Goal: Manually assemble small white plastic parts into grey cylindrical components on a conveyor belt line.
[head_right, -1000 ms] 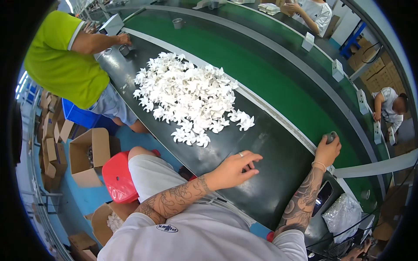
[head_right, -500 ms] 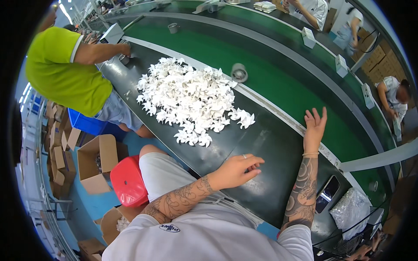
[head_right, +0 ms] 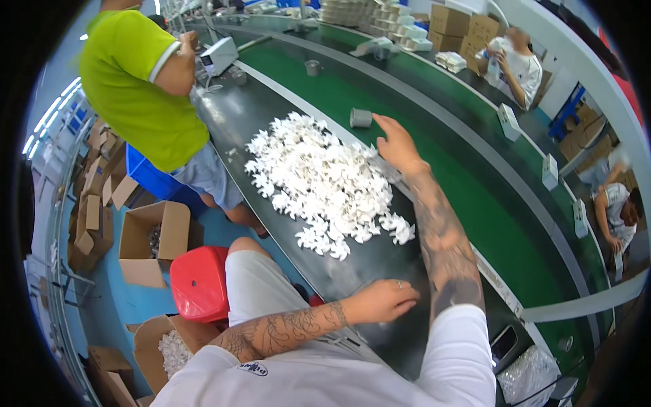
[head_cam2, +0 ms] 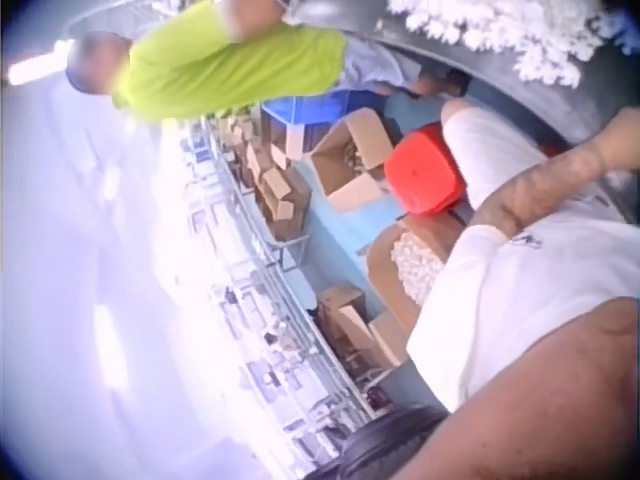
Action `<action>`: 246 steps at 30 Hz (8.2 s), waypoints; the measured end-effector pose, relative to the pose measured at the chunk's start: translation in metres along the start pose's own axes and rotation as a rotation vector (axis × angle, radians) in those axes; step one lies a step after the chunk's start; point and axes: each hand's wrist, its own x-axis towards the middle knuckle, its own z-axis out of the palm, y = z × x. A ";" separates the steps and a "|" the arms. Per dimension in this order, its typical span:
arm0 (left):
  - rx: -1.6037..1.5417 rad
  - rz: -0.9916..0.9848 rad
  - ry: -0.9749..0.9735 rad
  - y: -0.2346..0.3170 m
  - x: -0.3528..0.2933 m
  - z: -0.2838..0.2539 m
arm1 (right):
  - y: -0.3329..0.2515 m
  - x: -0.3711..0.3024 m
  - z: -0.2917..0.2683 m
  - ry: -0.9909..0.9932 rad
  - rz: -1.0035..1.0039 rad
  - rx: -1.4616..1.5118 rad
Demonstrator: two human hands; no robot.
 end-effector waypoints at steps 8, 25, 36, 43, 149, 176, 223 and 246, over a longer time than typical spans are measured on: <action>-0.132 -0.029 0.038 -0.017 -0.012 0.029 | 0.046 0.081 0.073 -0.238 0.198 -0.269; -0.064 -0.004 0.027 -0.007 0.006 0.004 | 0.081 -0.354 -0.179 0.861 1.049 -0.512; 0.001 -0.026 0.019 -0.002 -0.001 0.009 | 0.067 -0.237 -0.111 0.777 1.086 -0.392; 0.005 -0.047 0.039 -0.001 0.000 0.007 | 0.057 -0.176 -0.058 0.627 0.603 0.567; -0.847 -0.435 -0.078 0.011 0.003 0.007 | -0.165 -0.353 -0.051 0.433 0.861 1.389; 0.379 -0.104 0.201 0.010 -0.066 -0.028 | 0.079 -0.213 -0.080 0.588 0.760 -0.434; -0.455 -0.465 0.295 -0.021 0.011 -0.023 | 0.109 -0.639 -0.386 1.078 1.094 -1.152; -0.496 -0.128 0.000 -0.010 0.005 -0.028 | -0.149 -0.308 -0.032 0.543 0.799 0.815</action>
